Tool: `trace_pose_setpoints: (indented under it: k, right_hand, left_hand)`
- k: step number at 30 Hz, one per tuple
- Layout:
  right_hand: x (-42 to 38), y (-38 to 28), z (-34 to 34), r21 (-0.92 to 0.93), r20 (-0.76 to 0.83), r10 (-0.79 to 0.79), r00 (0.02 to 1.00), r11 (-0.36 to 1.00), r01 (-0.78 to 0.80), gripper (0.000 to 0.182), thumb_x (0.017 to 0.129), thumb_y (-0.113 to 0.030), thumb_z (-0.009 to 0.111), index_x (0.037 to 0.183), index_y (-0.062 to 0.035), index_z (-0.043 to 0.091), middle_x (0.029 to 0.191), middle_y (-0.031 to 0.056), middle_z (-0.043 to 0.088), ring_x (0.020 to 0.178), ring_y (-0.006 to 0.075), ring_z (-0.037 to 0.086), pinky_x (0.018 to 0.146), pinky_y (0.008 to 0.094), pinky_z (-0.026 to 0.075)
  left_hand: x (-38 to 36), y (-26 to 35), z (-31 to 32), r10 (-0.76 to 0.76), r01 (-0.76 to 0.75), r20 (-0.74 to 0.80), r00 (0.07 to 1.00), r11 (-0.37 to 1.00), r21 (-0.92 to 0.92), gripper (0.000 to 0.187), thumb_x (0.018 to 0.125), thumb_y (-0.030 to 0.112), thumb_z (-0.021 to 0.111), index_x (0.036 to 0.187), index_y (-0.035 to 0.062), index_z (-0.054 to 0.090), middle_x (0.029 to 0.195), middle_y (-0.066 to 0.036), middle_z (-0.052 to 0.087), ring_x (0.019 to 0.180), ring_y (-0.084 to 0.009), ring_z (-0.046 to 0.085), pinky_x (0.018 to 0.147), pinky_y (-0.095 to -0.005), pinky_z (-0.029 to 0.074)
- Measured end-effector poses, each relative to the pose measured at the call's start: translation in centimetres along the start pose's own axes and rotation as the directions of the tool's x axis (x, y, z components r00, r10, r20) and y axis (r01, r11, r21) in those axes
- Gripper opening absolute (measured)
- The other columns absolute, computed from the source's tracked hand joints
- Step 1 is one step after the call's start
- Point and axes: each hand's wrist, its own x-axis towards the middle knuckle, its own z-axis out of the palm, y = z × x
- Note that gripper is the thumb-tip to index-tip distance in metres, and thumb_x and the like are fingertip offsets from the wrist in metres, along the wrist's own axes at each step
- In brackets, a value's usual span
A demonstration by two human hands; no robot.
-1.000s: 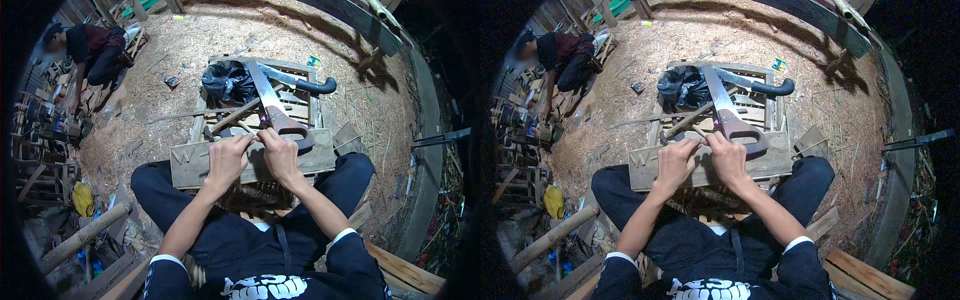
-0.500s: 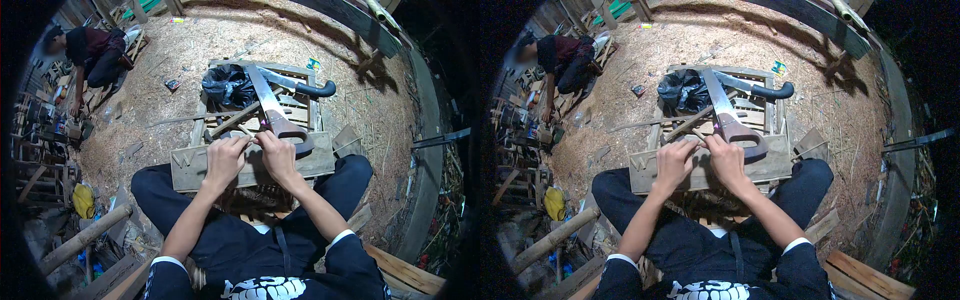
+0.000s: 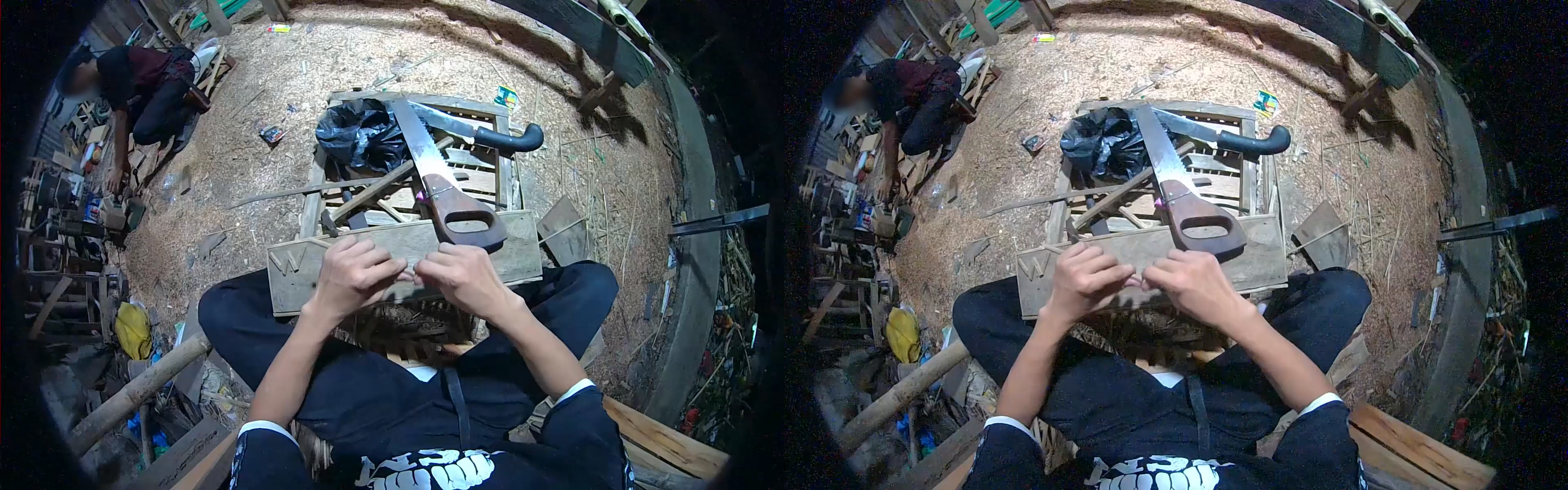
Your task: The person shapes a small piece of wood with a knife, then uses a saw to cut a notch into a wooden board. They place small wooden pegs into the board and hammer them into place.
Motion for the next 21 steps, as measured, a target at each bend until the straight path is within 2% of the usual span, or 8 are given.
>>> trace_pose_setpoints:
  k: [2,7,9,10,12,16,19,21]
  right_hand:
    - [-0.3,-0.3,-0.9,-0.007,0.164,-0.1,0.981,0.995,0.103,0.016,0.082,-0.016,0.072,0.095,-0.0122,0.065,0.086,0.0022,0.064,0.079,0.0227,0.064,0.067,0.0375,0.053]
    - [-1.4,-0.4,0.1,0.023,0.12,-0.159,0.98,0.987,0.157,0.013,0.086,-0.019,0.071,0.094,-0.0129,0.063,0.085,0.0016,0.064,0.078,0.0202,0.065,0.069,0.0372,0.053]
    - [-1.4,-1.3,0.4,-0.039,0.007,-0.008,1.0,0.999,0.008,0.012,0.092,-0.021,0.071,0.093,-0.0124,0.063,0.079,0.0011,0.065,0.073,0.0198,0.066,0.066,0.0368,0.049]
    - [-1.3,-1.5,0.8,-0.039,0.006,-0.008,1.0,0.999,0.008,0.012,0.092,-0.021,0.071,0.093,-0.0124,0.063,0.079,0.0011,0.065,0.073,0.0198,0.066,0.066,0.0368,0.049]
    - [-1.4,-1.7,1.5,-0.141,-0.1,0.109,0.989,0.982,-0.123,0.017,0.096,-0.025,0.072,0.091,-0.0116,0.063,0.073,0.0017,0.064,0.066,0.0204,0.065,0.062,0.0364,0.044]
    - [-0.8,-1.8,1.9,-0.164,-0.186,0.167,0.968,0.966,-0.198,0.015,0.092,-0.018,0.078,0.088,-0.0102,0.066,0.072,0.0045,0.066,0.063,0.0229,0.064,0.059,0.036,0.042]
    - [0.1,-1.3,1.9,-0.1,-0.236,0.168,0.957,0.975,-0.196,0.014,0.094,-0.019,0.078,0.094,-0.0076,0.069,0.075,0.0057,0.068,0.065,0.0249,0.066,0.059,0.0369,0.043]
    - [0.3,-0.9,1.5,0.051,-0.201,0.241,0.95,0.971,-0.235,0.015,0.096,-0.016,0.075,0.103,-0.0037,0.07,0.081,0.01,0.071,0.071,0.0271,0.069,0.063,0.038,0.049]
  left_hand:
    - [-0.2,0.2,-0.4,0.112,-0.11,0.076,0.991,0.994,-0.027,0.028,0.077,0.025,0.083,0.103,0.0167,0.077,0.086,0.002,0.067,0.077,-0.0182,0.061,0.068,-0.0358,0.043]
    - [-0.8,0.5,0.0,0.151,-0.141,0.077,0.985,0.983,-0.119,0.028,0.076,0.024,0.084,0.102,0.0158,0.077,0.083,0.002,0.065,0.077,-0.0178,0.06,0.067,-0.0352,0.042]
    - [-1.0,0.9,0.4,0.02,-0.019,0.034,0.999,0.999,-0.034,0.032,0.076,0.019,0.082,0.108,0.0153,0.078,0.086,0.001,0.066,0.077,-0.0191,0.06,0.067,-0.0354,0.043]
    - [-0.9,1.2,0.4,0.021,-0.019,0.034,0.999,0.999,-0.034,0.032,0.076,0.019,0.082,0.108,0.0153,0.078,0.086,0.001,0.066,0.077,-0.0191,0.06,0.067,-0.0354,0.043]
    - [-0.5,2.2,0.7,-0.103,0.103,0.018,0.995,0.994,-0.019,0.04,0.079,0.012,0.079,0.118,0.0143,0.078,0.091,-0.001,0.068,0.079,-0.021,0.062,0.069,-0.0375,0.044]
    - [-0.2,3.6,1.6,-0.226,0.226,0.023,0.974,0.974,0.016,0.045,0.08,0.008,0.075,0.125,0.0132,0.076,0.093,-0.003,0.069,0.082,-0.0235,0.063,0.073,-0.0399,0.046]
    - [0.5,3.2,1.4,-0.254,0.253,-0.066,0.965,0.967,-0.019,0.039,0.086,0.007,0.074,0.124,0.0106,0.076,0.093,-0.005,0.07,0.084,-0.0265,0.065,0.074,-0.04,0.047]
    - [0.9,2.5,1.3,-0.273,0.268,-0.116,0.955,0.961,-0.064,0.034,0.088,0.009,0.075,0.122,0.01,0.077,0.092,-0.005,0.07,0.083,-0.0263,0.065,0.074,-0.0399,0.047]
